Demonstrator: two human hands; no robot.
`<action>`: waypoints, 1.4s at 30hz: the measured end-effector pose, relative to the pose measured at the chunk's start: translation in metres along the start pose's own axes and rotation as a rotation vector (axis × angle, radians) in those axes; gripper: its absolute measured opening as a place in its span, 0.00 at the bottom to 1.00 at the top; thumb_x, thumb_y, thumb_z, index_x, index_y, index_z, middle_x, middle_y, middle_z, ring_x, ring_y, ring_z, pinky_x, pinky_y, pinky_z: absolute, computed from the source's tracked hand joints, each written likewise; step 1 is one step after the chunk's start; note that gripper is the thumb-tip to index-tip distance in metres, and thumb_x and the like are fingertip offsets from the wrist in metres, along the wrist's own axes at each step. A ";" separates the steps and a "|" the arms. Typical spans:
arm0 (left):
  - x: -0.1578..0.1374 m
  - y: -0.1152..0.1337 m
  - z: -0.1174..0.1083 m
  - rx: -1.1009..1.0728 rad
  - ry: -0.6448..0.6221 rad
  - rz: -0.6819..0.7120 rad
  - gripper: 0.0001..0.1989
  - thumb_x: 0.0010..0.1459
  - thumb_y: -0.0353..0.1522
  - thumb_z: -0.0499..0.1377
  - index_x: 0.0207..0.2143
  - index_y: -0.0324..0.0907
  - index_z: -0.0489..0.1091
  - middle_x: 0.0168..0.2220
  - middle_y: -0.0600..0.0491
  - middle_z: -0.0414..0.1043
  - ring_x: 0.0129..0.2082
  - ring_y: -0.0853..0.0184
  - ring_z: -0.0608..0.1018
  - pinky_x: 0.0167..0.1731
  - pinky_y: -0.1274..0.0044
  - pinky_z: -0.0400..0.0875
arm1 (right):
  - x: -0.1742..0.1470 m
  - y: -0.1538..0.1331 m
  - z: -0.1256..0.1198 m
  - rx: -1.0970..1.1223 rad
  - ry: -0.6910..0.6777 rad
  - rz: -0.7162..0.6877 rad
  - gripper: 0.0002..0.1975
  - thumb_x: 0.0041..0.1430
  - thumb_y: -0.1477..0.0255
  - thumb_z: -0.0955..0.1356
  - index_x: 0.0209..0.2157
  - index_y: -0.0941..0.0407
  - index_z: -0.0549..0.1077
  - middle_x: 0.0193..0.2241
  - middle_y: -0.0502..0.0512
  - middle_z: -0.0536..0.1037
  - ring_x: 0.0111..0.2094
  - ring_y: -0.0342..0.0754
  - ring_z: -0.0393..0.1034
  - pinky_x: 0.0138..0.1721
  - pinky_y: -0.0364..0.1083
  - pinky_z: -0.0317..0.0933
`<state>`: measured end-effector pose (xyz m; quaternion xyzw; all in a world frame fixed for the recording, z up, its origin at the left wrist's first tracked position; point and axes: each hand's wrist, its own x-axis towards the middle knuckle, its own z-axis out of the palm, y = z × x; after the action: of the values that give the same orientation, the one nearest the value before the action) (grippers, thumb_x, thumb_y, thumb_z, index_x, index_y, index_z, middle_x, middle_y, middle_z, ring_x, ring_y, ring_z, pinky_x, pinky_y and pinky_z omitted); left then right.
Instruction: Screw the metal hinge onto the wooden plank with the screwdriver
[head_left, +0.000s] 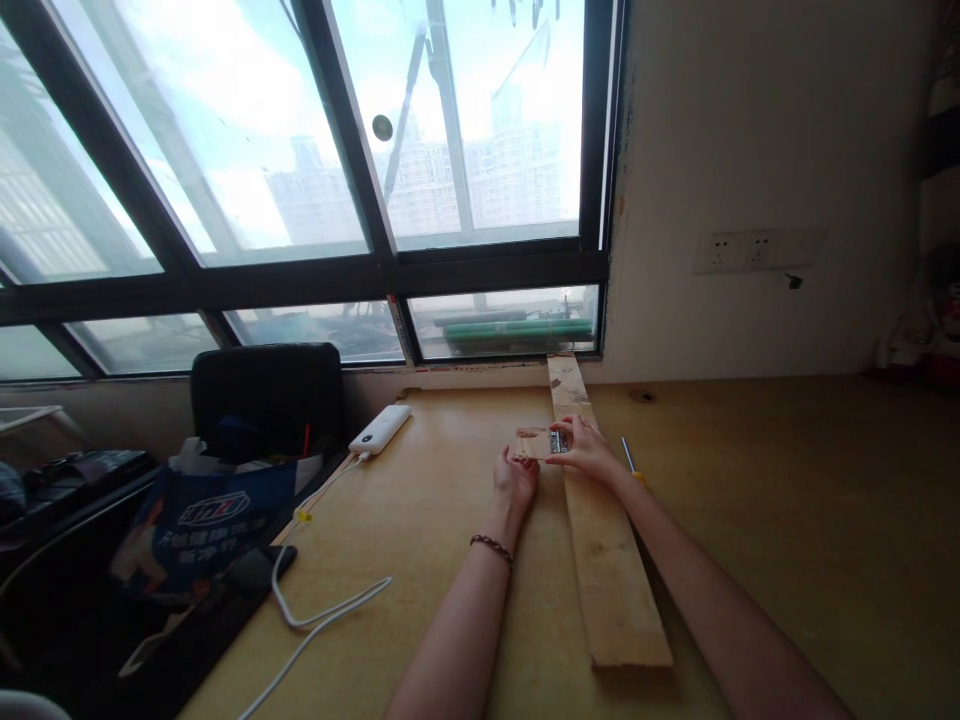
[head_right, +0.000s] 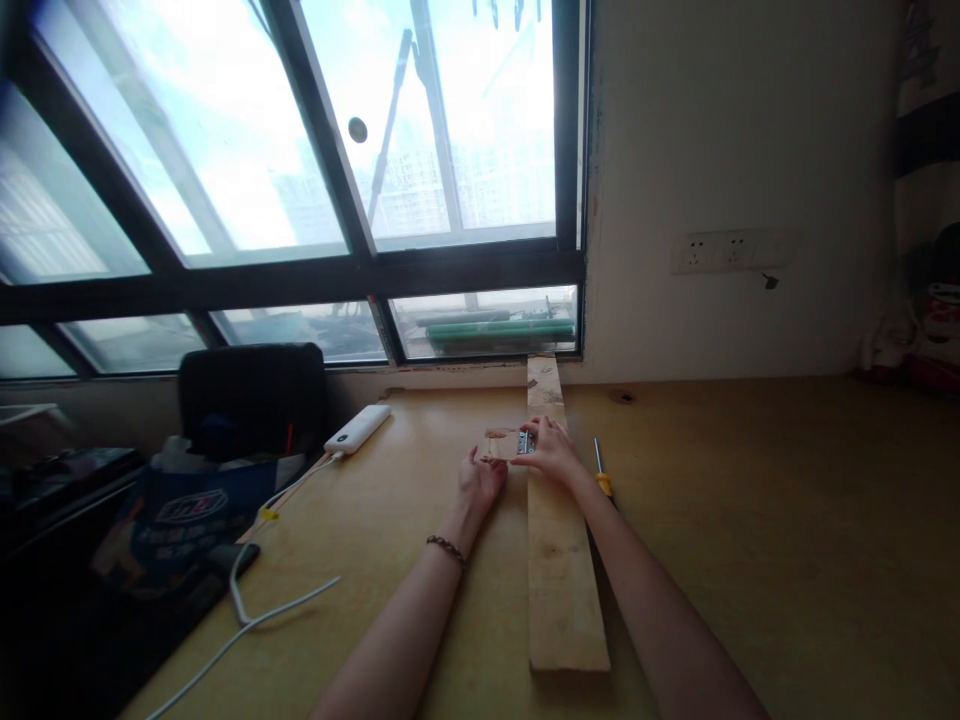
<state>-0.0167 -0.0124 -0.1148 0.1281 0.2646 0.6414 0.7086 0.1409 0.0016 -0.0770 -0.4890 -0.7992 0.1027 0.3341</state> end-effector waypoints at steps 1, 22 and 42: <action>-0.003 0.000 0.002 -0.014 -0.043 -0.026 0.21 0.54 0.47 0.49 0.24 0.38 0.63 0.16 0.54 0.58 0.15 0.75 0.62 0.16 0.81 0.60 | 0.000 0.000 0.000 0.011 0.007 0.000 0.31 0.36 0.56 0.72 0.43 0.55 0.67 0.43 0.56 0.67 0.45 0.51 0.62 0.48 0.49 0.54; -0.010 -0.023 0.014 0.112 -0.165 -0.148 0.10 0.47 0.31 0.61 0.31 0.34 0.67 0.17 0.57 0.61 0.15 0.79 0.61 0.15 0.84 0.55 | 0.000 0.001 0.005 0.009 0.043 0.008 0.30 0.34 0.58 0.72 0.41 0.55 0.65 0.44 0.56 0.68 0.45 0.52 0.62 0.47 0.51 0.53; -0.011 -0.029 0.013 0.245 -0.046 0.006 0.09 0.39 0.28 0.63 0.21 0.35 0.64 0.16 0.58 0.61 0.15 0.79 0.61 0.16 0.83 0.52 | -0.001 -0.002 0.004 -0.024 0.023 -0.007 0.28 0.35 0.67 0.70 0.43 0.54 0.64 0.45 0.55 0.68 0.46 0.52 0.61 0.48 0.50 0.51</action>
<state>0.0144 -0.0249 -0.1171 0.2291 0.3240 0.6034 0.6916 0.1373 0.0001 -0.0791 -0.4914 -0.7980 0.0864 0.3379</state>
